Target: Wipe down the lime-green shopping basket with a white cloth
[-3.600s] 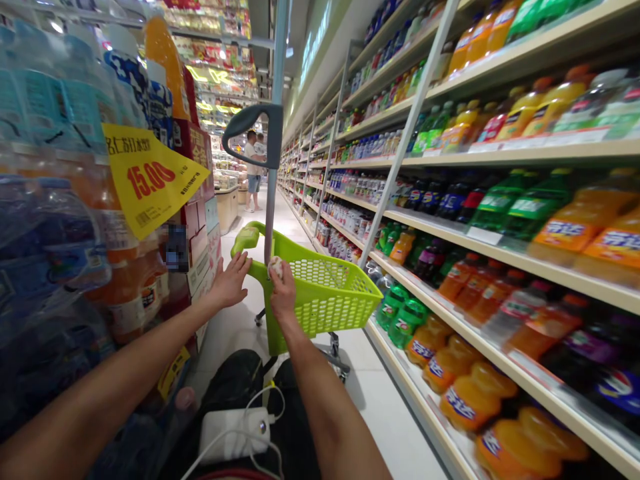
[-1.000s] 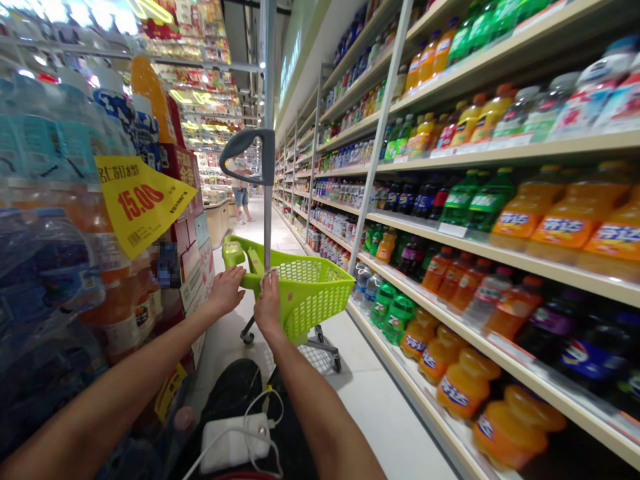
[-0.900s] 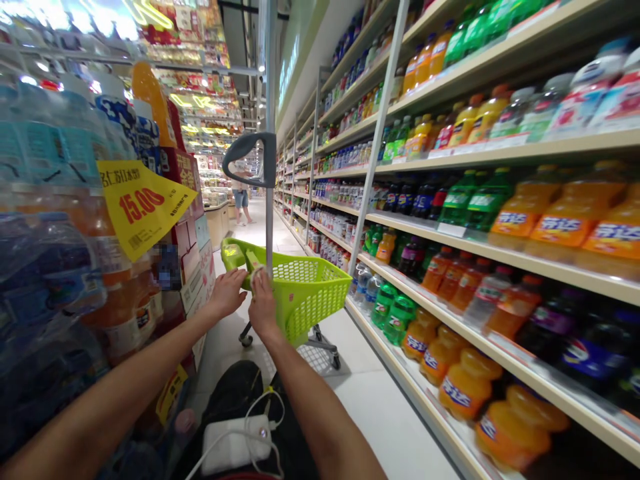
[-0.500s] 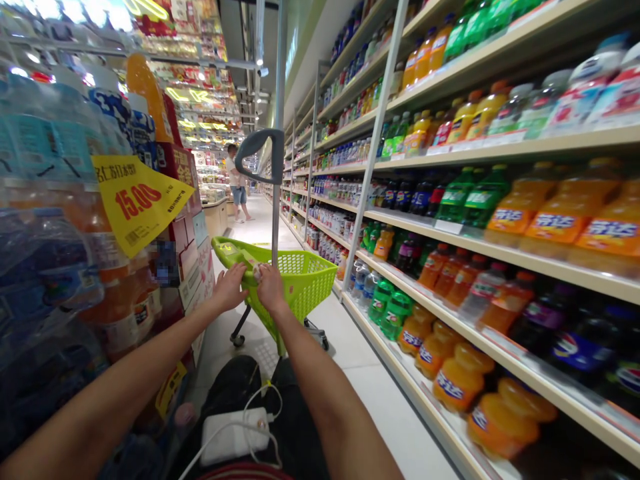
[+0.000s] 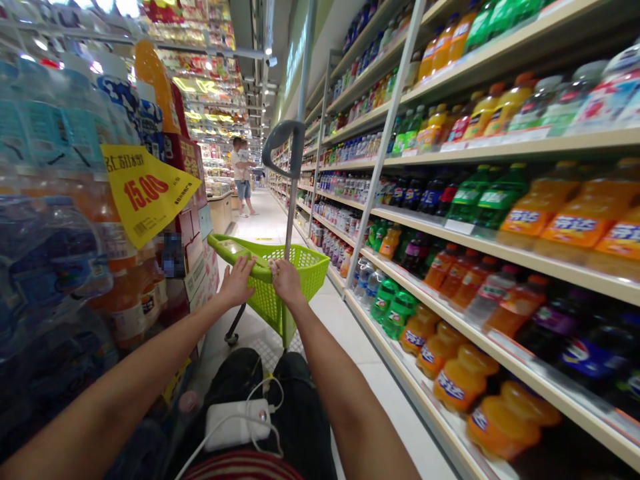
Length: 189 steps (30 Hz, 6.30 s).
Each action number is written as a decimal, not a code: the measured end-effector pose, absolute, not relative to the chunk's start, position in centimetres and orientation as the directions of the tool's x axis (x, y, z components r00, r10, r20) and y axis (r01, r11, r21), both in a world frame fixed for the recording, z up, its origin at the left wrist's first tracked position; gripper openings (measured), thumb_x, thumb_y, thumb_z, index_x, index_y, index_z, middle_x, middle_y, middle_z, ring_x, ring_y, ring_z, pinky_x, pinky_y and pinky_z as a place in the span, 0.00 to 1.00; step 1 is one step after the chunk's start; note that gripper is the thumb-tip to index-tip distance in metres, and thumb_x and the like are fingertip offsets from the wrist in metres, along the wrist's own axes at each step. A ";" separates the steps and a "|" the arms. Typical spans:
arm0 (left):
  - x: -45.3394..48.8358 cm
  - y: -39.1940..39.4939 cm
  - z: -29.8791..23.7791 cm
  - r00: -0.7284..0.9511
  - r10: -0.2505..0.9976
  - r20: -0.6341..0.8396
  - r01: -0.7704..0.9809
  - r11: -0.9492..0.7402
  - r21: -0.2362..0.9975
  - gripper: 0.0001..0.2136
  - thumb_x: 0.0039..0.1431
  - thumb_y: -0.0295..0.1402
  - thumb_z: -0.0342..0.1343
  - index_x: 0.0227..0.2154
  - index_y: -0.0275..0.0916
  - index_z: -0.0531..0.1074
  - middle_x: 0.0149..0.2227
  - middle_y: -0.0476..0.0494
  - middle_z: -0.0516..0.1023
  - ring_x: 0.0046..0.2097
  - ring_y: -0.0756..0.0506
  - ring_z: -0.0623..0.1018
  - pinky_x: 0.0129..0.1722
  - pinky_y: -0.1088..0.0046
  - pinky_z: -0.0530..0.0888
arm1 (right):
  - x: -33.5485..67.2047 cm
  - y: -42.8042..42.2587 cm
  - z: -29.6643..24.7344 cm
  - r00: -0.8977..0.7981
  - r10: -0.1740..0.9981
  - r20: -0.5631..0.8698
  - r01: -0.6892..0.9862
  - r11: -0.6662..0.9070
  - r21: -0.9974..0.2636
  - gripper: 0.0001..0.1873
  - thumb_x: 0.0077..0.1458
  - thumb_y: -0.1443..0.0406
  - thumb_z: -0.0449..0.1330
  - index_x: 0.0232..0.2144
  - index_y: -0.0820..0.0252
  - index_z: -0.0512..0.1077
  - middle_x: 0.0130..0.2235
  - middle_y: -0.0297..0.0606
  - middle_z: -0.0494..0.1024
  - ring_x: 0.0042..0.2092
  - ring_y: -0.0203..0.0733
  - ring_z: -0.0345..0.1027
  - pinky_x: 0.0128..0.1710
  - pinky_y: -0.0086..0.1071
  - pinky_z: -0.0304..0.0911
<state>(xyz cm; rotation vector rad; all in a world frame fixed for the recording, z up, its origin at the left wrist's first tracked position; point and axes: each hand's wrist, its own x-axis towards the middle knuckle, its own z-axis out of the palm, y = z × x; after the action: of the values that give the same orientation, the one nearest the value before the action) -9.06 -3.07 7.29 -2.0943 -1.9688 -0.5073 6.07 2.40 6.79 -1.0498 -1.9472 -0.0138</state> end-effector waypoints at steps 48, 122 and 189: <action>-6.3 -4.1 8.6 0.153 0.914 0.375 0.986 -0.118 -0.116 0.33 0.49 0.30 0.48 0.60 0.34 0.49 0.64 0.39 0.49 0.63 0.40 0.51 0.59 0.51 0.50 | 9.5 1.4 8.0 -0.062 0.742 0.668 0.793 0.443 -0.419 0.15 0.54 0.70 0.49 0.37 0.63 0.75 0.40 0.44 0.75 0.45 0.43 0.66 0.49 0.36 0.59; -6.1 -4.4 9.4 0.143 0.951 0.273 0.989 -0.148 -0.003 0.35 0.51 0.31 0.48 0.61 0.34 0.42 0.65 0.40 0.42 0.65 0.41 0.46 0.60 0.48 0.45 | 12.3 2.8 4.6 -0.040 0.601 0.798 0.793 0.505 -0.341 0.17 0.54 0.71 0.49 0.44 0.61 0.70 0.56 0.48 0.63 0.58 0.46 0.54 0.56 0.45 0.51; -8.1 -4.9 8.4 0.055 0.894 0.444 0.996 -0.078 0.033 0.33 0.52 0.33 0.49 0.61 0.33 0.47 0.65 0.36 0.45 0.65 0.39 0.46 0.60 0.48 0.47 | 5.1 2.1 8.0 0.030 0.678 0.734 0.713 0.501 -0.492 0.21 0.59 0.64 0.44 0.49 0.68 0.68 0.57 0.52 0.62 0.59 0.52 0.51 0.57 0.49 0.47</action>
<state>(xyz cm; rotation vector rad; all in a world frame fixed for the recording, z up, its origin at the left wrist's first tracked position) -8.13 -4.86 8.43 -2.0533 -1.9144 -0.5147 5.08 2.12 7.96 -1.1997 -1.6722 -0.0401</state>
